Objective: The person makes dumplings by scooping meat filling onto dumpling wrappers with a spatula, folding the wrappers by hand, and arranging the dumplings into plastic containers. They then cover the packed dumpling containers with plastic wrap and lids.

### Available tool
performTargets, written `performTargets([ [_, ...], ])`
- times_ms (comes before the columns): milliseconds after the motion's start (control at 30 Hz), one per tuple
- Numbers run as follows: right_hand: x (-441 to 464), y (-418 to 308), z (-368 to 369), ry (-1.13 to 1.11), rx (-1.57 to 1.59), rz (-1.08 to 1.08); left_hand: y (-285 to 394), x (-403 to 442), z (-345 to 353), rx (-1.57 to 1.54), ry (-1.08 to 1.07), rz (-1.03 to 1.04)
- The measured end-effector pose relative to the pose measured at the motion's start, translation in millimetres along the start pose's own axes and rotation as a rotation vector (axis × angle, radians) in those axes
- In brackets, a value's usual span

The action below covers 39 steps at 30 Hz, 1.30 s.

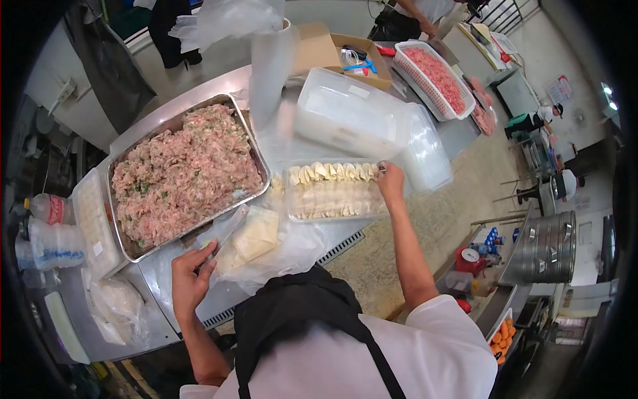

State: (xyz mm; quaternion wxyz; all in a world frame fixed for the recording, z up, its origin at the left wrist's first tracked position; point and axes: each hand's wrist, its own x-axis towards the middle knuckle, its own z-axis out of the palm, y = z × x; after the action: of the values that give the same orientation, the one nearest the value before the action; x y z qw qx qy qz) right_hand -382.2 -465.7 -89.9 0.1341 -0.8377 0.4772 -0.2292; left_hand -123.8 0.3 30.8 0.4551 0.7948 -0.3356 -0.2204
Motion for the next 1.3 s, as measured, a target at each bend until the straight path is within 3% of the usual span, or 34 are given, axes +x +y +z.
performTargets([
  [133, 0.4, -5.2, -10.8, -0.072, 0.000, 0.055, 0.6, 0.7, 0.3, 0.004, -0.001, 0.001],
  [200, -4.0, -6.3, -9.7, 0.044, -0.023, -0.090, -1.9, 0.0, -0.6, -0.001, 0.004, -0.019],
  [300, -10.5, -2.7, 1.2, -0.053, 0.037, -0.190, -5.0, -0.8, 0.2, -0.007, 0.003, -0.039],
  [433, -17.8, -12.0, -6.0, -0.101, 0.055, -0.099, -2.2, -1.6, 2.5, -0.032, 0.014, -0.014],
  [533, -22.7, -15.8, -5.4, -0.027, 0.042, -0.118, -0.4, -2.0, -1.6, 0.013, -0.067, -0.133],
  [733, -31.9, -15.8, -9.1, 0.093, 0.048, -0.126, -6.9, -4.3, 1.8, -0.048, -0.027, -0.144],
  [833, -35.0, -4.8, -7.1, 0.003, 0.029, -0.125, -6.0, -4.2, 2.0, -0.015, -0.047, -0.165],
  [900, -39.7, 7.0, 7.3, -0.094, 0.036, -0.310, -8.5, -5.4, 8.2, -0.047, -0.028, -0.132],
  [1100, -46.7, -23.6, -10.4, -0.049, 0.100, -0.163, -15.4, -7.8, 8.9, -0.070, -0.007, -0.066],
  [1300, -61.9, -61.8, -6.0, 0.049, 0.240, -0.180, -27.9, -14.2, 7.5, -0.098, 0.013, -0.095],
])
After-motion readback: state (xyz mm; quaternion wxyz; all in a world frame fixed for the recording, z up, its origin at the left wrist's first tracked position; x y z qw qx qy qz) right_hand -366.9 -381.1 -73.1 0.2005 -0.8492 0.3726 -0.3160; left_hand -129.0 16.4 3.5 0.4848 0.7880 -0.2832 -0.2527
